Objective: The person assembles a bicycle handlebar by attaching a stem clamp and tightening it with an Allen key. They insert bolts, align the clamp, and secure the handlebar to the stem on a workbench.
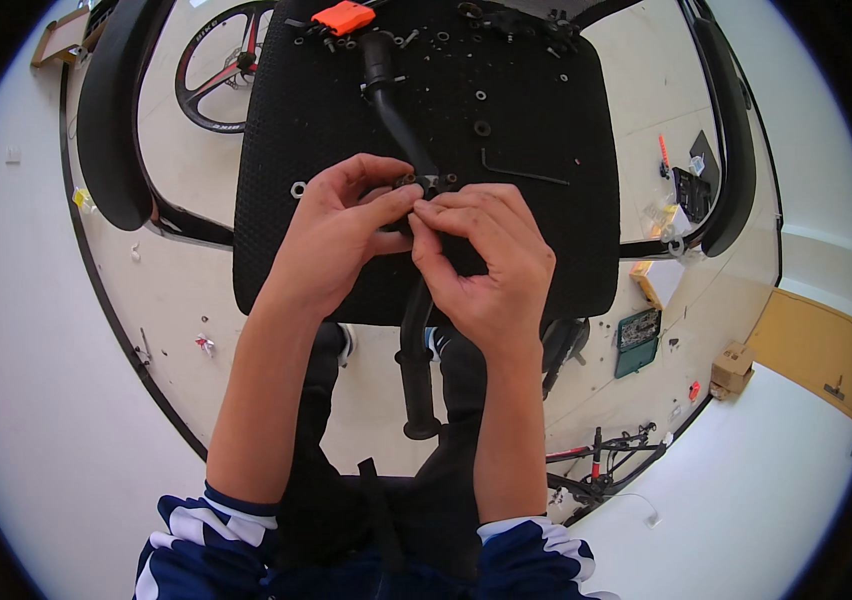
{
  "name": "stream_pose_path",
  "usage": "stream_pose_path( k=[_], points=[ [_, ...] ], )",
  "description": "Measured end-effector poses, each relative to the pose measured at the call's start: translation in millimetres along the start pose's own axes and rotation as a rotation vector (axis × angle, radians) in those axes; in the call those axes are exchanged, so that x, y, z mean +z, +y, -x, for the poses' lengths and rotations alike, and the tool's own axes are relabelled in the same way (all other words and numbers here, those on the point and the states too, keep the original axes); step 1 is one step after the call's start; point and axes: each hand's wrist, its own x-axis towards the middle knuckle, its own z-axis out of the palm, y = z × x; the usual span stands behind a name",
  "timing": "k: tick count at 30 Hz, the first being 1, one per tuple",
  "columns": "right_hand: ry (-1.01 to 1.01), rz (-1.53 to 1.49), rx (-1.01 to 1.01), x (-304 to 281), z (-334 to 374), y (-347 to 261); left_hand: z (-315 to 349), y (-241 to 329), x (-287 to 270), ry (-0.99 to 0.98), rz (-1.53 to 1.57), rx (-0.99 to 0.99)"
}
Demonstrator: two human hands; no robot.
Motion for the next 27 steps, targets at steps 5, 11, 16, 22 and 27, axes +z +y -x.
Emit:
stream_pose_path(
  k=[5,11,16,22,27],
  points=[
    [-0.031,0.028,-0.022,-3,2,-1,1,0,-1,0.013,0.015,0.011],
    [-0.014,0.034,-0.014,-2,7,2,0,-1,2,-0.023,-0.03,-0.008],
    [-0.006,-0.007,0.084,3,10,3,1,2,4,0.001,-0.071,-0.008],
    [-0.066,0.009,0.096,1,8,3,-1,0,4,-0.006,-0.082,-0.02],
    [-0.116,0.15,0.061,1,9,0,-1,1,3,0.004,-0.16,-0.019]
  ],
)
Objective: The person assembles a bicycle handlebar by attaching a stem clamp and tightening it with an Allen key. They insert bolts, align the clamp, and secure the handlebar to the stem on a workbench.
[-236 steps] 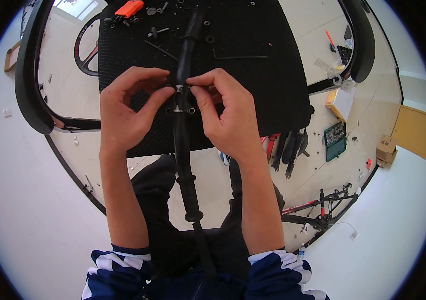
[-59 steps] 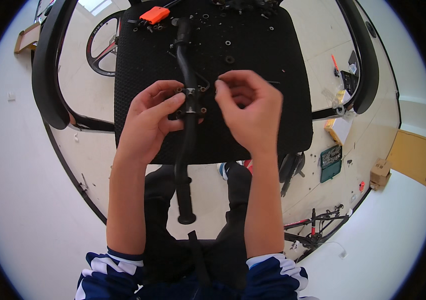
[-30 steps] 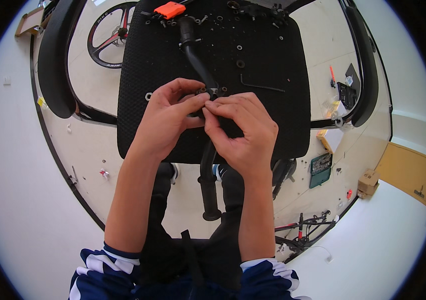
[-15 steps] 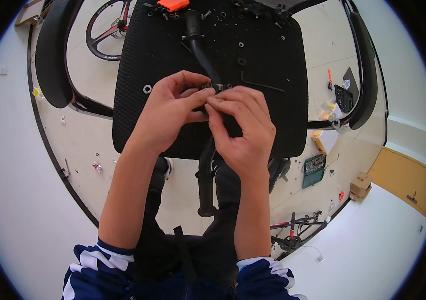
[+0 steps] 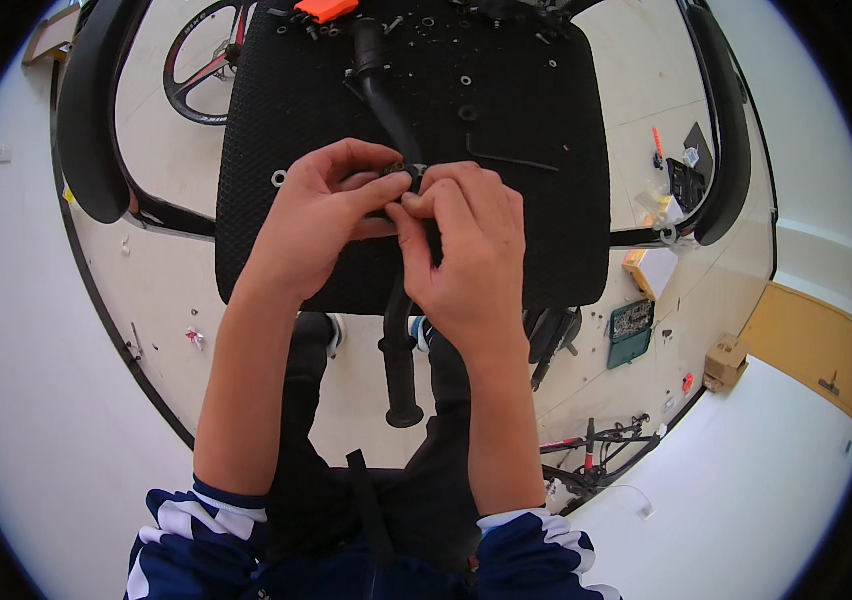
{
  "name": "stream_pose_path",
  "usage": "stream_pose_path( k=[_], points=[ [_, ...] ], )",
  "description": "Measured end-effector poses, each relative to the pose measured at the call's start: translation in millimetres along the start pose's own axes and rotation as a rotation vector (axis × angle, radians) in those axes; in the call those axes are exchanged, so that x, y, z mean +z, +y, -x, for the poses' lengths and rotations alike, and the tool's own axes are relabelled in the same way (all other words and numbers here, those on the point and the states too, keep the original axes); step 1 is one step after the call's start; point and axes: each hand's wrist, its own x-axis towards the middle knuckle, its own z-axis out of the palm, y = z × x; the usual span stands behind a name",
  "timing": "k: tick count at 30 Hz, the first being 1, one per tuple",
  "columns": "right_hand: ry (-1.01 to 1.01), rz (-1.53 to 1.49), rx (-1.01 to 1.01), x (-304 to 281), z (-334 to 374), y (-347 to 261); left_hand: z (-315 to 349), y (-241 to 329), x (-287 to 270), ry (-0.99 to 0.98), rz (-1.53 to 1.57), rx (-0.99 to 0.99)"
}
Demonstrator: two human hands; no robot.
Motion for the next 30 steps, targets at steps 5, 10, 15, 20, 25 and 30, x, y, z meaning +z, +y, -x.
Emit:
stream_pose_path(
  k=[5,10,15,20,25,30],
  points=[
    [-0.032,0.122,-0.002,2,0,-2,-1,7,-6,-0.053,-0.116,0.004],
    [-0.101,0.161,0.054,-1,-2,8,-3,11,-12,-0.15,-0.177,-0.026],
    [-0.113,-0.178,0.17,-8,0,11,-2,-10,-18,-0.177,-0.653,0.241],
    [-0.115,-0.181,0.123,-11,2,13,-7,-13,-19,-0.191,-0.774,0.271],
    [-0.136,-0.135,0.178,-13,2,19,-7,-17,-17,-0.156,-0.776,0.336],
    [-0.169,-0.155,0.241,-17,3,20,-5,-13,-15,-0.16,-0.806,0.32]
  ],
)
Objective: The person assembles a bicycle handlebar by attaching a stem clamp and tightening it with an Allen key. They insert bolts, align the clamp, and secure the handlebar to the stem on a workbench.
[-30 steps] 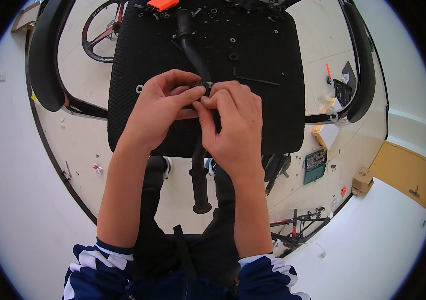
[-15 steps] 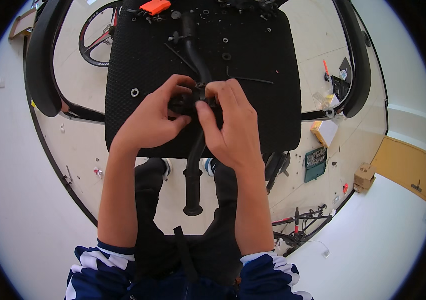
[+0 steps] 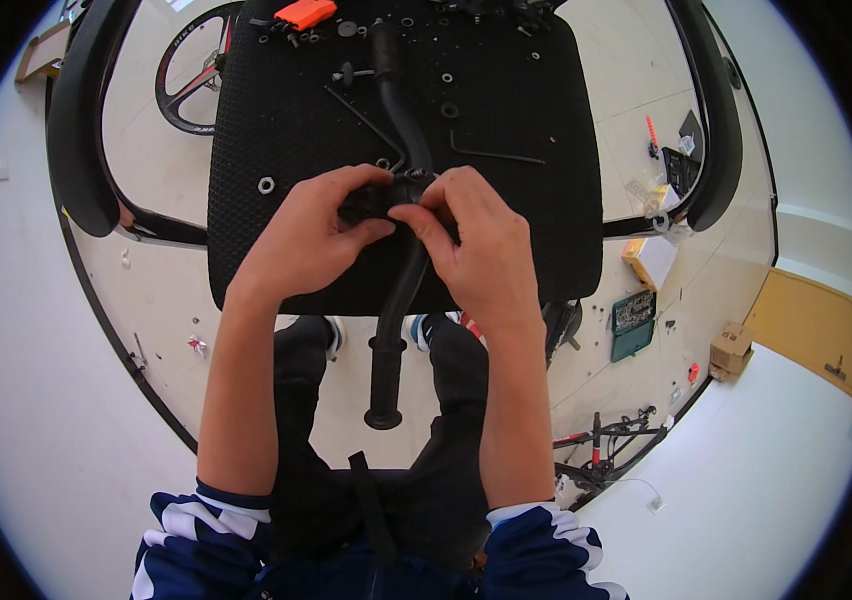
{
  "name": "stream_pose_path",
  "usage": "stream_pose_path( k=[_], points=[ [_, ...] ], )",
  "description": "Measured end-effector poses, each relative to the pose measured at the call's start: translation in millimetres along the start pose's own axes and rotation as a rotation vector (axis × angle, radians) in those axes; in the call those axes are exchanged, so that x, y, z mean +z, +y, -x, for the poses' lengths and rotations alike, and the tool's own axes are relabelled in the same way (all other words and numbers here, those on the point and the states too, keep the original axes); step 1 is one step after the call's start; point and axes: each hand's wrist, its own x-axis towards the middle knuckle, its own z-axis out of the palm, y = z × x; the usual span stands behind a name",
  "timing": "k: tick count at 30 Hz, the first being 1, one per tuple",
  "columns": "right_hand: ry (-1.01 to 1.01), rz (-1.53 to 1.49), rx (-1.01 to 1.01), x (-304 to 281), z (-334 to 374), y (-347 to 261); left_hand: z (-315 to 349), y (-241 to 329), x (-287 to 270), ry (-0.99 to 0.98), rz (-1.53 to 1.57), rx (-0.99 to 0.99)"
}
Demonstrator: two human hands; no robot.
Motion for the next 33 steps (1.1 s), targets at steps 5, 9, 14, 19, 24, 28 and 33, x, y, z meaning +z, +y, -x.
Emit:
stream_pose_path(
  k=[5,9,14,19,24,28,33],
  points=[
    [-0.024,-0.176,-0.004,-12,8,-4,2,-4,-4,-0.021,0.025,0.049],
    [-0.072,-0.068,0.002,-10,19,8,6,-4,-11,0.018,-0.099,0.093],
    [-0.029,0.299,-0.237,19,24,24,5,-7,-15,0.048,-0.182,0.055],
    [0.028,0.414,-0.351,28,27,45,5,-6,-8,0.069,-0.323,0.158],
    [-0.033,0.326,-0.17,25,29,36,1,-9,-7,0.057,-0.386,0.117],
    [-0.059,0.128,0.006,14,28,22,2,-8,-11,0.031,-0.363,0.081],
    [-0.01,0.042,-0.018,18,34,32,1,-8,-7,0.037,-0.339,0.084]
  ],
)
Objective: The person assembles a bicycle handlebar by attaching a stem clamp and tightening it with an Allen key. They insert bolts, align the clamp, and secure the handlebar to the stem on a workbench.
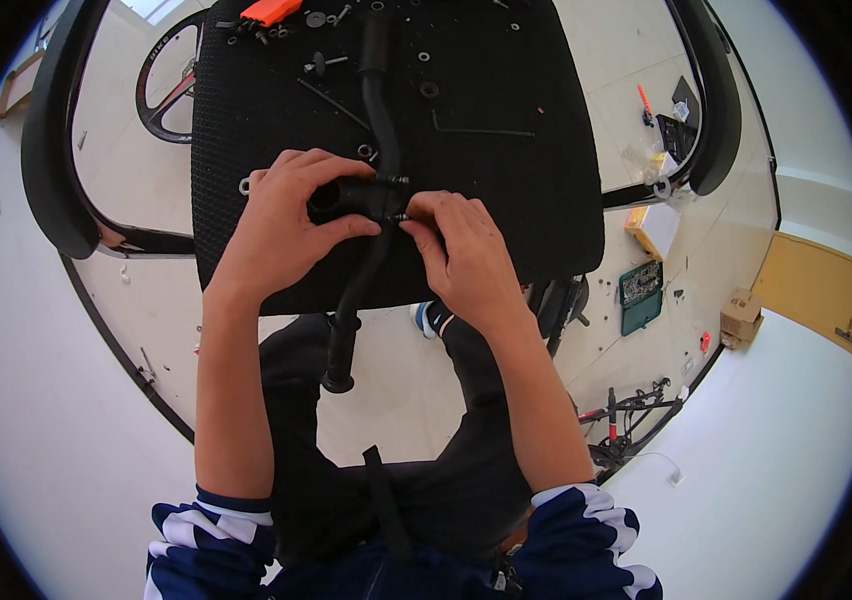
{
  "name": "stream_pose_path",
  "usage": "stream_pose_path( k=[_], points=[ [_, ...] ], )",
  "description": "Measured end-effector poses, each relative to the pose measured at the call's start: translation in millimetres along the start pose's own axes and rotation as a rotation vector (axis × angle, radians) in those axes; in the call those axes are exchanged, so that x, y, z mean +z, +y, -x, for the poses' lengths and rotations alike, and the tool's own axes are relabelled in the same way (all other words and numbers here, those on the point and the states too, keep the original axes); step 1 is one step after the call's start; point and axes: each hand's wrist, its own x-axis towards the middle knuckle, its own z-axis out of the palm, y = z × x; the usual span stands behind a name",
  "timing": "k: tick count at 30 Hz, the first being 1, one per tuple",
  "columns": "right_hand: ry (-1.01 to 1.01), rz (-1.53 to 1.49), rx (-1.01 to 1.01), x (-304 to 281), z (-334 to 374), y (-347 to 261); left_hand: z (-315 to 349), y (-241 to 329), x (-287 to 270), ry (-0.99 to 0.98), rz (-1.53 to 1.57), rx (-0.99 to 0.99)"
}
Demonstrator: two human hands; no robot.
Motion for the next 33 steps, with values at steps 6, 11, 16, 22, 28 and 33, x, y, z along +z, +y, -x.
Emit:
stream_pose_path(
  k=[6,11,16,22,28,33],
  points=[
    [0.05,0.163,-0.13,12,-3,6,0,-1,2,0.022,0.025,0.007],
    [-0.028,0.048,0.02,1,-3,-6,1,-3,0,0.011,0.026,-0.003],
    [-0.006,0.083,-0.098,3,-4,0,-1,-1,-1,-0.007,0.041,-0.012],
    [-0.037,0.167,-0.122,1,-7,0,0,-3,3,0.017,0.023,0.012],
    [-0.055,0.171,0.013,-1,-10,-2,-2,6,9,0.02,-0.097,0.013],
    [-0.092,-0.322,0.499,-19,5,-19,-5,6,3,0.018,-0.004,-0.041]
  ],
)
